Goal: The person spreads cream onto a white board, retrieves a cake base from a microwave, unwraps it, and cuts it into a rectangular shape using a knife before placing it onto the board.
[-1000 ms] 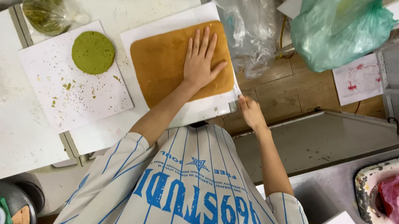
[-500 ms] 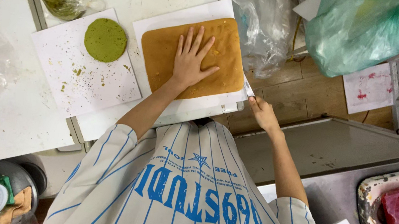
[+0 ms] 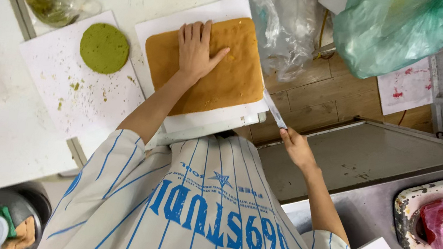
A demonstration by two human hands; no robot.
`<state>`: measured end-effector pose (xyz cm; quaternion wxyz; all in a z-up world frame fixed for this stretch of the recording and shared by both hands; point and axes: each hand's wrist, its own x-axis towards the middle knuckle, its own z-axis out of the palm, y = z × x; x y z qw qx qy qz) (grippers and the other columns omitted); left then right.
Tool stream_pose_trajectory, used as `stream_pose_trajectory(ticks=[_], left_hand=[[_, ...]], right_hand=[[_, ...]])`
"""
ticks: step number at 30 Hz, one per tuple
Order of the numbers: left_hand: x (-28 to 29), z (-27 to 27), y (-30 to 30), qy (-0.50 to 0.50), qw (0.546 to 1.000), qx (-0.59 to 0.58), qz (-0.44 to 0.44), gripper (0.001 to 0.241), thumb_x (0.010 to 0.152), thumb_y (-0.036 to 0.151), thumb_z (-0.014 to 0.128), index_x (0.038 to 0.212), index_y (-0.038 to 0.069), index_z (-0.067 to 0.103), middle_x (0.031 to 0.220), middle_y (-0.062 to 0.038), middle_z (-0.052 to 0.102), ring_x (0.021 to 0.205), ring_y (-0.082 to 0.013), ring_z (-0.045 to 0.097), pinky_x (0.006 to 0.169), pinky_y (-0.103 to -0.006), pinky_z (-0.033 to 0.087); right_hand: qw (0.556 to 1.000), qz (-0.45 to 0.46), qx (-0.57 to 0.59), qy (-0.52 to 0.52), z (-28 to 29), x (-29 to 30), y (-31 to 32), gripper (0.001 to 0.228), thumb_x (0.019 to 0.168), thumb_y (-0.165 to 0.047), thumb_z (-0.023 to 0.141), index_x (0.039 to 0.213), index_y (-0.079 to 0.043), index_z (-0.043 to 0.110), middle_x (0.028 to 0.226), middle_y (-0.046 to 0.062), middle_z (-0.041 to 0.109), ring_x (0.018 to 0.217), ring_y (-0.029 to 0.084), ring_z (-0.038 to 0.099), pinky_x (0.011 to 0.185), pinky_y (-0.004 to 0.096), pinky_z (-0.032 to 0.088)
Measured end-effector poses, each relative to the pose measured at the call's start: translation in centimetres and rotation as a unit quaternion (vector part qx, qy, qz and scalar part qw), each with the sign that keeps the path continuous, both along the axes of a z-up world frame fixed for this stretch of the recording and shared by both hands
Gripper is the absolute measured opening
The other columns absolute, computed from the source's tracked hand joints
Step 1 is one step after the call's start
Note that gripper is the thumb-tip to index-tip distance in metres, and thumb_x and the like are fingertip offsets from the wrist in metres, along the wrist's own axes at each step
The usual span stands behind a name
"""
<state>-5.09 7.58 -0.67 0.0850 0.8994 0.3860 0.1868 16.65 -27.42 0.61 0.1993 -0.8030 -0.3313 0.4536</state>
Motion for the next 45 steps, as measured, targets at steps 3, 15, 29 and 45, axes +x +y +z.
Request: stream_pose_trajectory(ticks=[3,15,29,45], left_hand=[[-0.1,0.0,-0.2,-0.008,0.999,0.046,-0.019,0.082,0.092,0.059,0.074,0.139,-0.002,0.048,0.122,-0.022,0.050,0.115,-0.0400,0.045,0.109,-0.0594,0.030],[-0.1,-0.1,-0.1,-0.039,0.998,0.049,0.012,0.089,0.093,0.064,0.074,0.140,-0.006,0.046,0.122,-0.022,0.051,0.113,-0.0394,0.047,0.108,-0.0575,0.032],[0.6,0.4,0.3,-0.046,0.993,0.054,0.090,0.089,0.083,0.073,0.075,0.132,0.001,0.054,0.115,-0.016,0.053,0.107,-0.0341,0.048,0.105,-0.0512,0.033],[0.7,-1.3,1.0,-0.021,0.992,0.058,0.111,0.095,0.085,0.073,0.071,0.137,-0.004,0.049,0.112,-0.018,0.053,0.104,-0.0357,0.047,0.101,-0.0520,0.034]], right_hand=[[0.999,0.034,0.020,-0.002,0.0,-0.2,1.4,0.046,0.108,-0.042,0.048,0.086,-0.003,0.055,0.061,0.007,0.050,0.058,0.017,0.042,0.056,0.038,0.042],[0.991,-0.004,0.102,0.083,-5.2,-5.1,9.8,0.041,0.108,-0.037,0.047,0.087,-0.003,0.058,0.062,0.004,0.054,0.056,0.014,0.049,0.055,0.034,0.044],[0.988,-0.060,0.068,0.121,-5.7,-7.2,5.2,0.040,0.109,-0.036,0.047,0.095,-0.002,0.063,0.062,0.010,0.051,0.052,0.019,0.046,0.049,0.039,0.040],[0.992,-0.034,0.108,0.063,-7.6,-10.9,9.5,0.047,0.109,-0.039,0.043,0.104,0.001,0.066,0.076,0.015,0.064,0.066,0.022,0.059,0.066,0.039,0.050]])
